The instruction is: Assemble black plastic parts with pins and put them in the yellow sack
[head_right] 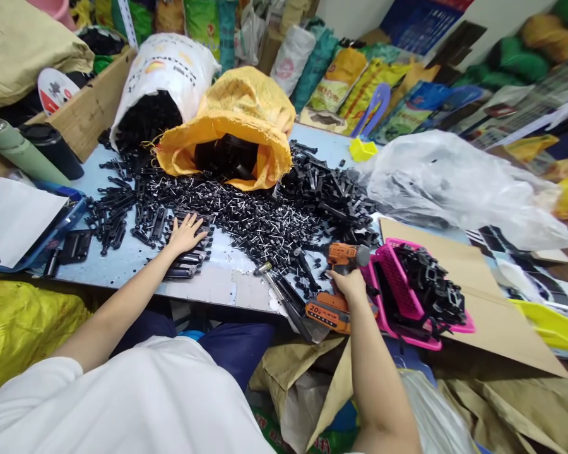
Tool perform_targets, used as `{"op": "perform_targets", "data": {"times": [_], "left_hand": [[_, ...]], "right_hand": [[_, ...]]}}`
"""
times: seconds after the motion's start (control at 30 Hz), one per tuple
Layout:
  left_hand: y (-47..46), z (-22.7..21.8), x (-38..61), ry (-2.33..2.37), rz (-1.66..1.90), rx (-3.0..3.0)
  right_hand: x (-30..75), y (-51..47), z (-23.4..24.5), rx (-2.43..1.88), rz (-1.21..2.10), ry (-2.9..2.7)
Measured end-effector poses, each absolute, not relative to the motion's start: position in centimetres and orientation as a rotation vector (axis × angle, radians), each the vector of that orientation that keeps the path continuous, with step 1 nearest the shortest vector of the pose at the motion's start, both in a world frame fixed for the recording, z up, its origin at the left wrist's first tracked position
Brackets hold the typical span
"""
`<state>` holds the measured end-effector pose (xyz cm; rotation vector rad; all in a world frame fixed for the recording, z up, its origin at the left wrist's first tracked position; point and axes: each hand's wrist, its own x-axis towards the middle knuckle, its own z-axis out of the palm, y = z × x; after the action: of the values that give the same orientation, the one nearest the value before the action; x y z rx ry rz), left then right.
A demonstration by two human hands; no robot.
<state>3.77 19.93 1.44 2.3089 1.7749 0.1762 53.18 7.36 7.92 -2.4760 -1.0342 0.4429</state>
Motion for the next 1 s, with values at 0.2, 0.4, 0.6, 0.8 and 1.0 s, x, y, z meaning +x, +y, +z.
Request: {"op": "perform_targets", "data": {"times": [0.2, 0.4, 0.6, 0.8, 1.0], "left_hand": [[20.0, 0.8, 5.0, 1.87, 0.246, 2.229], [19.9, 0.3, 4.7, 1.849, 0.282, 2.238], [19.9, 0.6, 3.6, 1.839, 0.295, 2.238], [19.4, 1.0, 2.6, 1.769, 0.285, 2.257], [18.3, 1.4, 2.1, 1.738, 0.27, 2.251]], "right_hand": [[53.0, 6.6, 8.1, -2.085, 0.948, -0.718], [52.1, 6.8, 8.8, -2.016, 1.015, -0.723], [51.6, 7.5, 9.5, -2.077, 1.034, -0.717], [51.4, 8.2, 10.6, -2.168, 1.337, -0.505], [49.2, 8.7, 11.7, -2.305, 1.078, -0.679]]}}
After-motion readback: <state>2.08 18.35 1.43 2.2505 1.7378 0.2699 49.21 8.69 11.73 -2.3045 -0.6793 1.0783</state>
